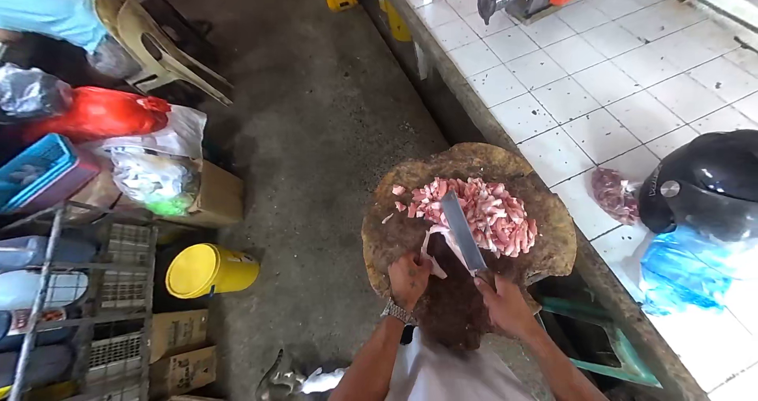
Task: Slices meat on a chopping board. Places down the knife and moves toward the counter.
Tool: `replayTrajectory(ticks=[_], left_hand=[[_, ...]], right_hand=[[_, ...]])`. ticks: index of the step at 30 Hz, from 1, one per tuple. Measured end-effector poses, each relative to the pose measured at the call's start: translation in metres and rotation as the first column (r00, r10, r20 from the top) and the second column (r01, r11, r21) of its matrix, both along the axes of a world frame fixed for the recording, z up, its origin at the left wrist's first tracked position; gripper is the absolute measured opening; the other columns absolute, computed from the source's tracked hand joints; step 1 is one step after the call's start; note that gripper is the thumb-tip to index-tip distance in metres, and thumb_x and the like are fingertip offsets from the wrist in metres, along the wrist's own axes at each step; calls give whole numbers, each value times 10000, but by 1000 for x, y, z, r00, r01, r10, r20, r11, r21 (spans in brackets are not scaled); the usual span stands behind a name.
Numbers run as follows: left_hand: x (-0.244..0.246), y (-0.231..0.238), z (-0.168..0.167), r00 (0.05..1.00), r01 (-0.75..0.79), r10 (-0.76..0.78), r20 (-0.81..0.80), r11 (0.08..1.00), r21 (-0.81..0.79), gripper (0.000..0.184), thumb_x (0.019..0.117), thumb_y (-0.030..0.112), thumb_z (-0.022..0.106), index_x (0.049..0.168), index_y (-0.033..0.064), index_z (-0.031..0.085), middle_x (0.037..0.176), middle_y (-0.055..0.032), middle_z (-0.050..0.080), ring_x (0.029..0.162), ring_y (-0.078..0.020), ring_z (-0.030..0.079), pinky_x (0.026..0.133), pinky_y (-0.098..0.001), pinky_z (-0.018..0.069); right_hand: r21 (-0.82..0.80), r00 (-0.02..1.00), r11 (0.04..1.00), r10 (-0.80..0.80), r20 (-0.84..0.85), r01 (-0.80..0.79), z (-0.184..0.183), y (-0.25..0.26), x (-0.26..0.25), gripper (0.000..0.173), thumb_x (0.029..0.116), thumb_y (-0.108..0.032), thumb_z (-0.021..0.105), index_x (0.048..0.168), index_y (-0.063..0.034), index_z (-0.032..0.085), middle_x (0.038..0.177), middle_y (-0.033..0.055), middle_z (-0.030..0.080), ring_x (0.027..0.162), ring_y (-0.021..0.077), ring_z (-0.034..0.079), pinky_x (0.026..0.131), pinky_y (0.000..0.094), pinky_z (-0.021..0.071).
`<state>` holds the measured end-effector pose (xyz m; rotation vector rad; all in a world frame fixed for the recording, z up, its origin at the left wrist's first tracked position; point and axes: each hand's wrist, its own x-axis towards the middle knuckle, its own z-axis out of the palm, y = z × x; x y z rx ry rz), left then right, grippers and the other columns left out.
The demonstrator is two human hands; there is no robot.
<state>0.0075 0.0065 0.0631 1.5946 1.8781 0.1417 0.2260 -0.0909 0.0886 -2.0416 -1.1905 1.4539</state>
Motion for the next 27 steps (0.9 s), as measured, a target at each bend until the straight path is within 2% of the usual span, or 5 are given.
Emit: replayTrajectory(ticks=[8, 13, 20, 23, 27], left_hand=[[-6, -4, 6, 989, -74, 63, 136, 995, 73, 314, 946, 365, 640, 924, 63, 723, 799, -89, 698, 775, -252, 684, 730, -500, 539], [-11, -8, 4, 981, -95, 65, 182, 981, 166, 294, 958, 323, 603, 947, 54, 723, 806, -83, 698, 754, -220, 683, 724, -466, 561], [-17, 5, 9, 723, -331, 75, 687, 910, 249, 231, 1001, 193, 521, 966, 24, 675, 768, -47, 696, 653, -144, 675, 617, -348, 590], [-22, 12, 11, 871, -77, -37, 490, 975, 210, 289, 992, 255, 596, 1135, 12, 662, 948, -100, 700, 806, -184, 689, 756, -386, 595], [-18, -10, -7, 960, 53, -92, 264, 987, 151, 435, 999, 408, 606, 1220, 37, 655, 1055, -131, 707, 916, -225, 706, 859, -429, 594]], right_hand=[[464, 975, 886, -87, 206, -19, 18, -19, -34, 470, 1027, -459, 516, 1098, -13, 646, 629, 18, 579, 536, 155, 590, 528, 379, 532], [-108, 948, 963, 262, 181, -246, -6, 1, -28, 559, 1068, -518, 434, 1339, -47, 567, 1040, 175, 699, 1015, 334, 695, 913, 546, 545], [-39, 986, 987, 157, 47, -155, -21, 0, -20, 534, 1045, -542, 491, 1290, -81, 605, 888, 127, 665, 757, 271, 669, 734, 506, 566], [-26, 989, 990, 139, 58, -138, -17, 3, -21, 529, 1043, -547, 496, 1240, -71, 619, 831, 116, 643, 668, 256, 648, 666, 482, 571], [-15, 966, 984, 177, 189, -177, -2, 7, -28, 537, 1047, -557, 473, 1171, -54, 616, 853, 127, 653, 800, 291, 675, 754, 510, 559]])
